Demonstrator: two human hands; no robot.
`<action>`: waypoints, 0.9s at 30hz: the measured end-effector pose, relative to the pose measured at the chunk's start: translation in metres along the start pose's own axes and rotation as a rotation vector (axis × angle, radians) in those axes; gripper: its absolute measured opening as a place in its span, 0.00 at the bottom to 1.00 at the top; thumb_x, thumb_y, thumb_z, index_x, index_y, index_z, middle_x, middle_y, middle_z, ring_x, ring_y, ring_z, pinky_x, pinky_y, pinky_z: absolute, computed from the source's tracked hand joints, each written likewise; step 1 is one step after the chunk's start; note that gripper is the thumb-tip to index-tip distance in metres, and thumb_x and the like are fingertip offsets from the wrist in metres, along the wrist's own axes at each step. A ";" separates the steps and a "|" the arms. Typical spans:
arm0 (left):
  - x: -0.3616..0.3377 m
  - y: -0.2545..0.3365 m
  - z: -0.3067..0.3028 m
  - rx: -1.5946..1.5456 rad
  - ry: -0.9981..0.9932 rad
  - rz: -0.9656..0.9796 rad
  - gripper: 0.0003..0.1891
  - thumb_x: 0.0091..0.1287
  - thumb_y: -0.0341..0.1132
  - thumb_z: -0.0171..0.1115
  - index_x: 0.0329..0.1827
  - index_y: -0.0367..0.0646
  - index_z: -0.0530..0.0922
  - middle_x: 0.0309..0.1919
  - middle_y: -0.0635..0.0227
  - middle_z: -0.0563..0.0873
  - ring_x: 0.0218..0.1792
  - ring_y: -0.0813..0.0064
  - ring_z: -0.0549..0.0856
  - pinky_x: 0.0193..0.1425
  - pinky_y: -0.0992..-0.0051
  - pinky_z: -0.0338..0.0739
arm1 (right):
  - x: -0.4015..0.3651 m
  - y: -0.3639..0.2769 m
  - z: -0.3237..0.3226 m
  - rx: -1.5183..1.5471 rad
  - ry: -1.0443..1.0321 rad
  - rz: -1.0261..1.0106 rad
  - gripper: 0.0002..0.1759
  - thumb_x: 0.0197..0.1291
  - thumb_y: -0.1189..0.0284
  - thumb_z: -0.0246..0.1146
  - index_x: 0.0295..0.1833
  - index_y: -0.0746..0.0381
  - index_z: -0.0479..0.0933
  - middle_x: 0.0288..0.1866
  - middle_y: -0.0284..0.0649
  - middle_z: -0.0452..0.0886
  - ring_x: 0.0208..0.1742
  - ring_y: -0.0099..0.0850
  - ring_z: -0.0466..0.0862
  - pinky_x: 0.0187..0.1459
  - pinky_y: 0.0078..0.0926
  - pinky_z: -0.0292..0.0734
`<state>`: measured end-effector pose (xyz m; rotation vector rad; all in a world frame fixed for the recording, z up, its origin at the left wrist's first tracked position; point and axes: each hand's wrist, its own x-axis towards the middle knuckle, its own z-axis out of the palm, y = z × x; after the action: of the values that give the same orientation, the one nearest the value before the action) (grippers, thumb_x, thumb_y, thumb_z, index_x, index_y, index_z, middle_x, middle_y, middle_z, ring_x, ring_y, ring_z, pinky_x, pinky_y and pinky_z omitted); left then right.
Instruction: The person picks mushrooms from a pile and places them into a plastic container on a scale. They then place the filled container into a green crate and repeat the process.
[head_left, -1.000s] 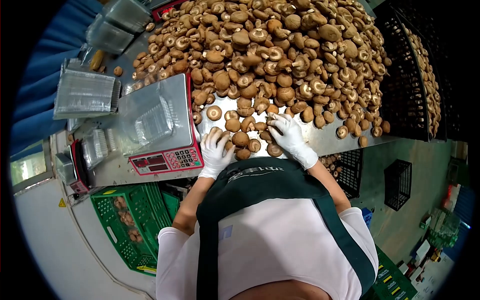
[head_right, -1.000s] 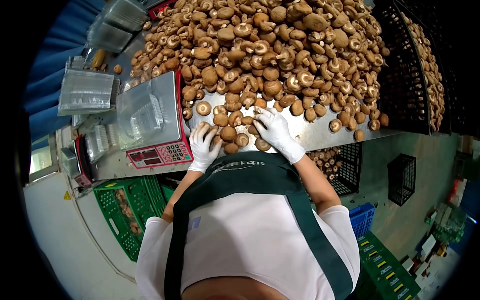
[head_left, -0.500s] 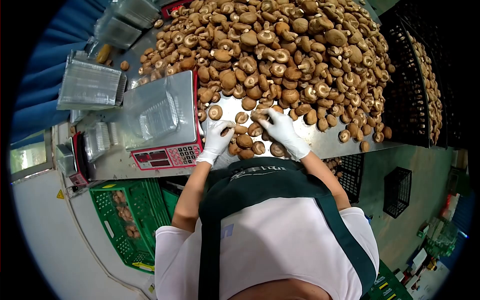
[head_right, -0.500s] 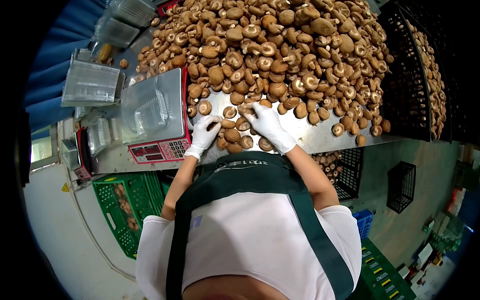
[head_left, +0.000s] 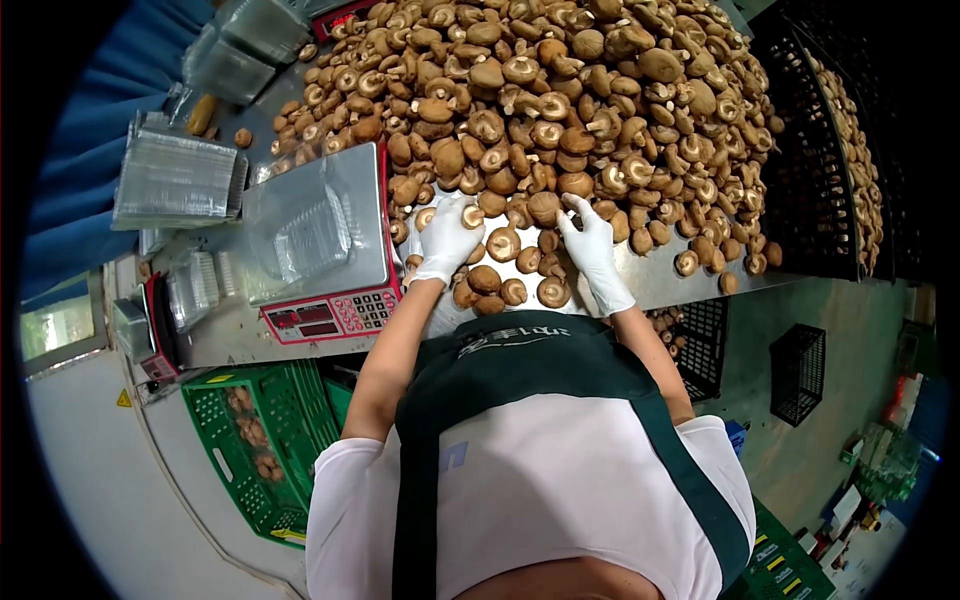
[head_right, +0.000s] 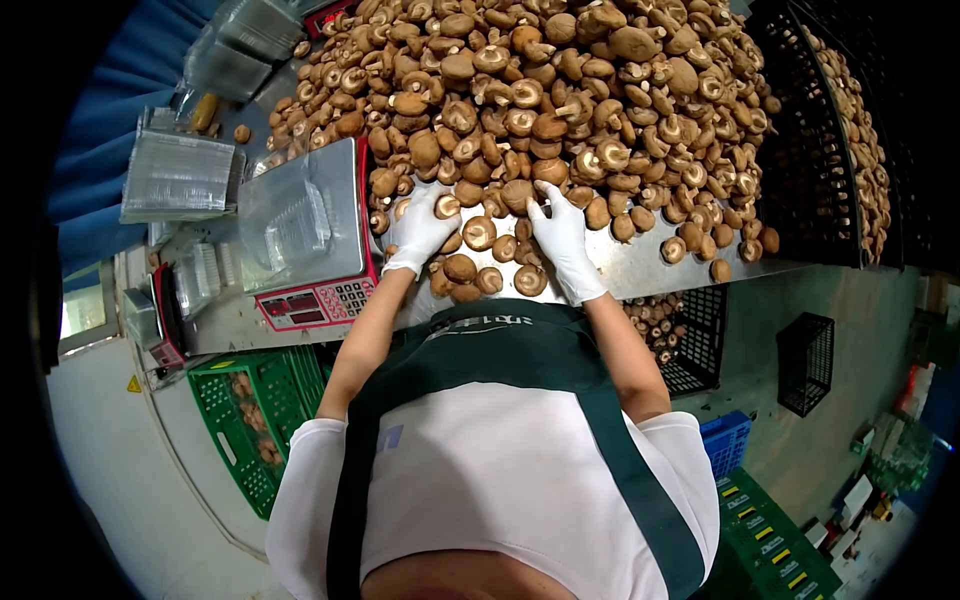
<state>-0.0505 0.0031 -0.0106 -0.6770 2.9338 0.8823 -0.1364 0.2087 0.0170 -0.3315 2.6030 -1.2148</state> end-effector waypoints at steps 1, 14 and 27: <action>-0.002 -0.001 -0.004 -0.137 0.123 0.046 0.23 0.51 0.41 0.67 0.52 0.47 0.78 0.45 0.58 0.80 0.46 0.56 0.81 0.52 0.64 0.76 | -0.001 0.010 0.004 -0.033 0.117 -0.119 0.17 0.59 0.65 0.63 0.52 0.59 0.78 0.29 0.45 0.83 0.31 0.32 0.84 0.38 0.26 0.77; -0.078 0.013 -0.015 -0.276 0.197 0.317 0.28 0.54 0.36 0.69 0.59 0.41 0.74 0.59 0.54 0.75 0.60 0.55 0.74 0.65 0.63 0.66 | -0.047 0.029 -0.044 0.566 -0.567 0.374 0.20 0.58 0.70 0.65 0.56 0.64 0.74 0.34 0.39 0.82 0.29 0.20 0.81 0.25 0.16 0.75; -0.094 -0.010 -0.009 0.513 -0.047 0.182 0.59 0.34 0.56 0.77 0.74 0.54 0.55 0.71 0.59 0.59 0.65 0.52 0.65 0.62 0.47 0.59 | -0.070 0.041 -0.089 -0.491 -0.462 0.153 0.53 0.39 0.46 0.73 0.70 0.56 0.62 0.62 0.46 0.75 0.56 0.41 0.80 0.56 0.34 0.75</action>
<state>0.0400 0.0289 0.0039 -0.3544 3.0125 0.1195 -0.1031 0.3198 0.0498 -0.4310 2.4161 -0.3725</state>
